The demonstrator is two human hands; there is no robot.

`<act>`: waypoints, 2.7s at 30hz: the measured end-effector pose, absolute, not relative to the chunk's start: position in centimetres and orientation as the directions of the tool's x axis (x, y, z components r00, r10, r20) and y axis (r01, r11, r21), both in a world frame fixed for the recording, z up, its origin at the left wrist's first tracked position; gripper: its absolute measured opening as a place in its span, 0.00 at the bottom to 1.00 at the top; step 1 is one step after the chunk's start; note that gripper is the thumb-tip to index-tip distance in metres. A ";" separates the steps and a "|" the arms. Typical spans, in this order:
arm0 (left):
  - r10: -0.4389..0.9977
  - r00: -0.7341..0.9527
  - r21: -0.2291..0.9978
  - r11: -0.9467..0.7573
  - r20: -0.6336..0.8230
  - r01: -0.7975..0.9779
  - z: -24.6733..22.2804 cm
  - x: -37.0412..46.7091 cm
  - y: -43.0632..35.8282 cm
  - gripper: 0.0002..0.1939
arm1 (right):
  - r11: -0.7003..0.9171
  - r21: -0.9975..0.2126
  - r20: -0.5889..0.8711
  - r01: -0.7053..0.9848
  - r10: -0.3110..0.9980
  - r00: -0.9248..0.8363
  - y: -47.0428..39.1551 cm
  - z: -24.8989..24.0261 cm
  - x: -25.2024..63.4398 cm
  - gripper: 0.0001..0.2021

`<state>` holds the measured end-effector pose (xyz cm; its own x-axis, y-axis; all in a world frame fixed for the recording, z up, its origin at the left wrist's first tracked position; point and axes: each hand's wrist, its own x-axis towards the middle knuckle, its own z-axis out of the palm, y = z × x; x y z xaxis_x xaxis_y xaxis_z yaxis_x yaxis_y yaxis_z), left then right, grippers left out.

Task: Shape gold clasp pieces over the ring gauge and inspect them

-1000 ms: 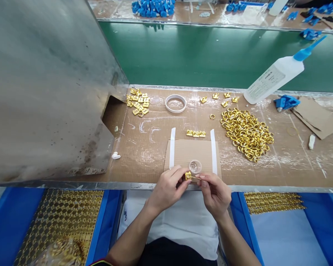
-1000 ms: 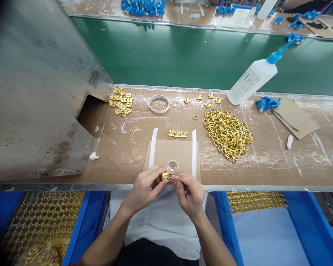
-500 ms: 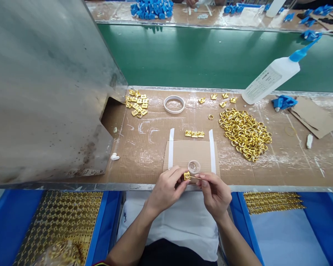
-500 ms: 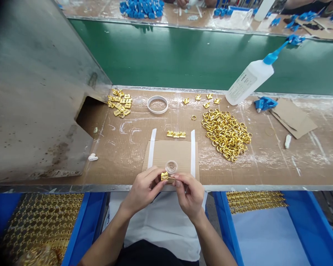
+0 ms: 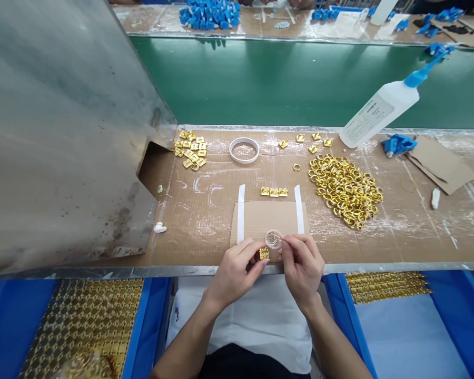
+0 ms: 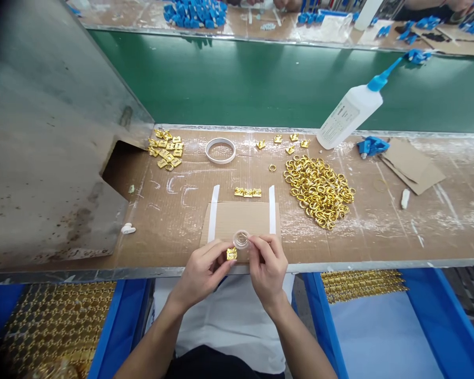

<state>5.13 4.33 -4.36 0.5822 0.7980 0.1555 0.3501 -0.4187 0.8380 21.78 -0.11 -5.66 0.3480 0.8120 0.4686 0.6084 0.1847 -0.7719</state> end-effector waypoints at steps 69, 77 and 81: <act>0.806 0.566 0.818 -0.440 0.177 0.370 -4.5 5.5 4.2 0.09 | 0.439 -0.756 0.570 0.485 0.806 0.158 -1.8 -6.6 22.2 0.12; 0.801 0.567 0.811 -0.456 0.194 0.366 -4.6 5.5 4.2 0.09 | 0.425 -0.762 0.562 0.490 0.809 0.173 -1.9 -6.7 22.1 0.13; 0.800 0.568 0.811 -0.456 0.193 0.366 -4.6 5.5 4.2 0.09 | 0.421 -0.769 0.556 0.481 0.812 0.178 -1.8 -6.6 22.1 0.13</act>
<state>5.47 4.24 -4.60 0.5680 0.8001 0.1930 0.3662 -0.4557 0.8113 22.12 -1.77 -6.61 0.1777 0.8122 0.5557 0.4805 0.4211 -0.7692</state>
